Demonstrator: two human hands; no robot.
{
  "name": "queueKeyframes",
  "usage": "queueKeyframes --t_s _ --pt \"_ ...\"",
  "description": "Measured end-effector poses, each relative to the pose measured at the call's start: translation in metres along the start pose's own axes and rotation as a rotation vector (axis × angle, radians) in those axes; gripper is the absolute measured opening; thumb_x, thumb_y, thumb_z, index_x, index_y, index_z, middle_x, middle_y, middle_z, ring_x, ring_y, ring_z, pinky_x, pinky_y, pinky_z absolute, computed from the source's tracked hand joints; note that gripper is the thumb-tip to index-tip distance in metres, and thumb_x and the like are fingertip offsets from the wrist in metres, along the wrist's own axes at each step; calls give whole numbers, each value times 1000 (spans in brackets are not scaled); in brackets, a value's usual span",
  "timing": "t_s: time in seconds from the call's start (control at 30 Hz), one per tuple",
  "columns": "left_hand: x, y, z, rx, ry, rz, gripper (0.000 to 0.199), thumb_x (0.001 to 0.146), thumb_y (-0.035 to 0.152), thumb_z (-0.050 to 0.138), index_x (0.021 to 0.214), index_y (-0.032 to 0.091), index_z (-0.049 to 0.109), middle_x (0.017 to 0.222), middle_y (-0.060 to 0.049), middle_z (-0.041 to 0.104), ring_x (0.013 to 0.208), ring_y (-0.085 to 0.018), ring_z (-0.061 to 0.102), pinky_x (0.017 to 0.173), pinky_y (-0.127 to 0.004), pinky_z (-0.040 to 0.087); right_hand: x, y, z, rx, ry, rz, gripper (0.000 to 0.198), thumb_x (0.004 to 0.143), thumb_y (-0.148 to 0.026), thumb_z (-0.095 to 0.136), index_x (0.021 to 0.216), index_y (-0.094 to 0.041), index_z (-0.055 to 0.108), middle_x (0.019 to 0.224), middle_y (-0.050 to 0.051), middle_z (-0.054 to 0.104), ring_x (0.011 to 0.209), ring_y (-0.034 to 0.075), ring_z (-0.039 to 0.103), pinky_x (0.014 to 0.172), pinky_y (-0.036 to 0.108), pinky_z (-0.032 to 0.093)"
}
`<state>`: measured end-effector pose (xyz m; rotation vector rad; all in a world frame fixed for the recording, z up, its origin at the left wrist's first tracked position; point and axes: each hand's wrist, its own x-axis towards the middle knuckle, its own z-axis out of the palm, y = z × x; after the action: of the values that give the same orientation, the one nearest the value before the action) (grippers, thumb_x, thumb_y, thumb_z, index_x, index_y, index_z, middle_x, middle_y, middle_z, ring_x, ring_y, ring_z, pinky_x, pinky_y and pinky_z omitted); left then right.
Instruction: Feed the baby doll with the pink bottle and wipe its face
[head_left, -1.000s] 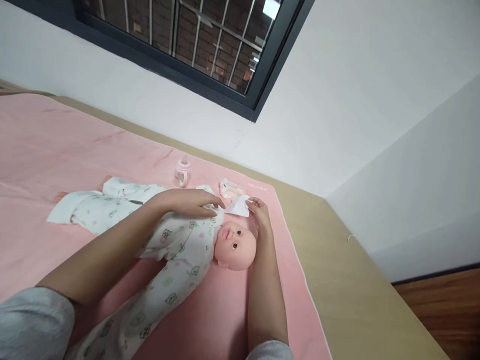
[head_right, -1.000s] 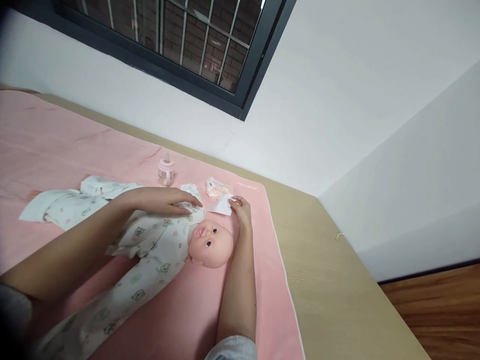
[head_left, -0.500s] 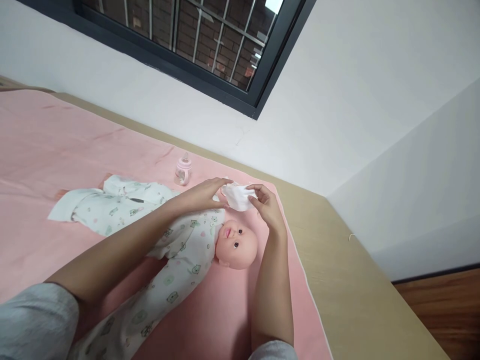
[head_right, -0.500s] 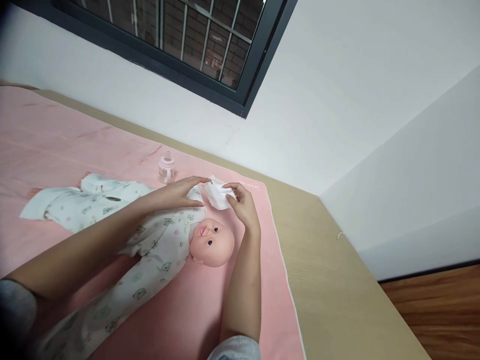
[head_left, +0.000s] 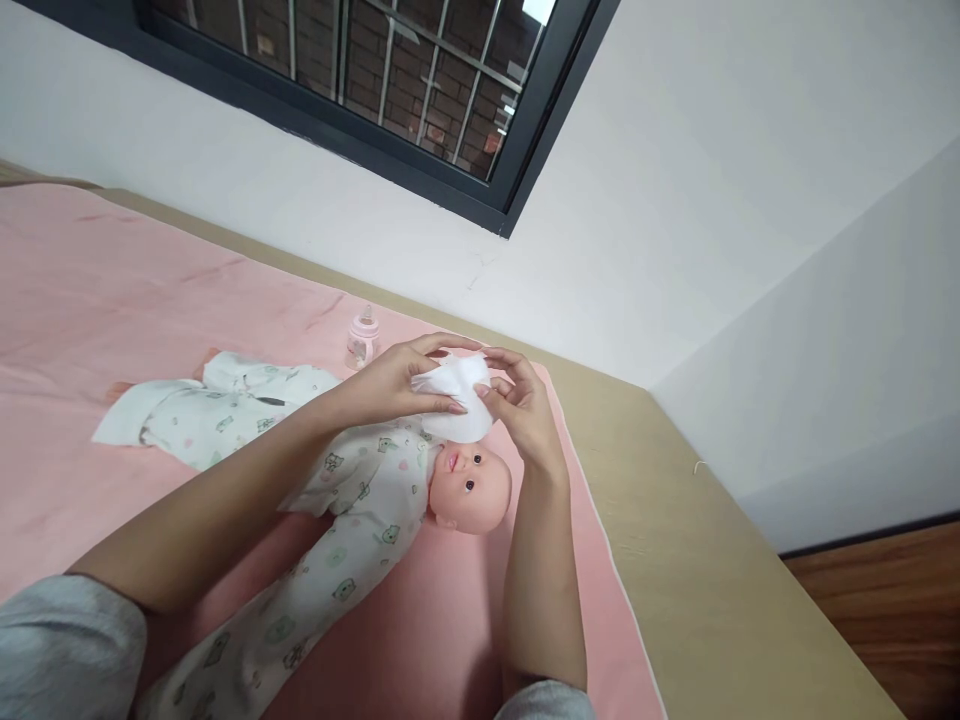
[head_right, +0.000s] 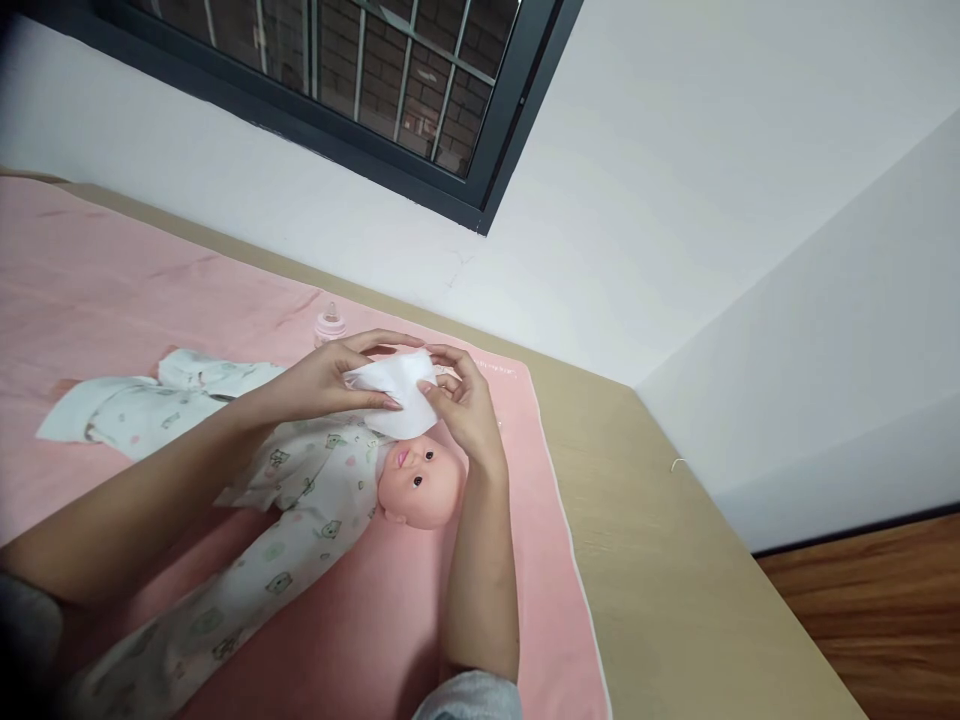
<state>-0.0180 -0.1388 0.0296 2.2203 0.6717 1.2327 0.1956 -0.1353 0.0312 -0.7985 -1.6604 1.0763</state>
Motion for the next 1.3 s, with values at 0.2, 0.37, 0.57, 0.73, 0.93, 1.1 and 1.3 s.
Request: queueKeyframes --t_s 0.2,0.37,0.57,0.73,0.93,1.1,1.3 --pt "-2 15 -5 27 42 -76 34 85 49 67 99 20 73 111 -7 71 120 -29 58 106 -42 43 1 2 16 23 -128 22 45 77 -37 76 118 -30 58 132 3 56 87 13 63 83 31 55" --pt "-2 11 -13 165 -86 -180 37 90 51 56 76 17 59 78 -1 62 73 -17 57 67 -28 44 6 13 -5 -5 27 36 38 79 -39 73 113 -27 62 121 4 64 86 15 65 92 37 55" --pt "2 -17 0 180 -408 -152 33 89 38 56 68 19 40 69 1 51 69 -16 50 65 -27 35 10 64 -43 81 60 198 39 74 -40 77 108 -26 66 113 4 69 90 16 67 98 38 52" --pt "2 -34 16 205 -447 -153 27 88 30 56 68 19 42 72 -1 54 71 -17 51 67 -27 35 3 118 -54 223 100 361 40 69 -38 80 104 -24 67 104 4 73 92 17 69 97 36 52" --pt "2 -34 23 195 -466 -123 21 85 23 52 67 19 42 72 -1 55 70 -17 51 64 -27 34 -2 157 -53 341 146 474 40 63 -31 84 98 -21 68 96 4 75 91 18 71 101 37 52" --pt "3 -31 24 141 -502 -112 19 82 19 48 64 19 41 74 -2 55 69 -16 51 64 -26 35 -4 165 -55 368 168 461 38 65 -31 83 99 -21 69 97 4 75 95 18 71 103 37 52" --pt "2 -35 25 136 -510 -75 27 83 23 51 61 19 35 71 -1 52 69 -16 50 66 -26 36 -6 168 -55 376 163 435 38 67 -32 82 101 -20 68 99 5 75 99 19 71 105 38 51"
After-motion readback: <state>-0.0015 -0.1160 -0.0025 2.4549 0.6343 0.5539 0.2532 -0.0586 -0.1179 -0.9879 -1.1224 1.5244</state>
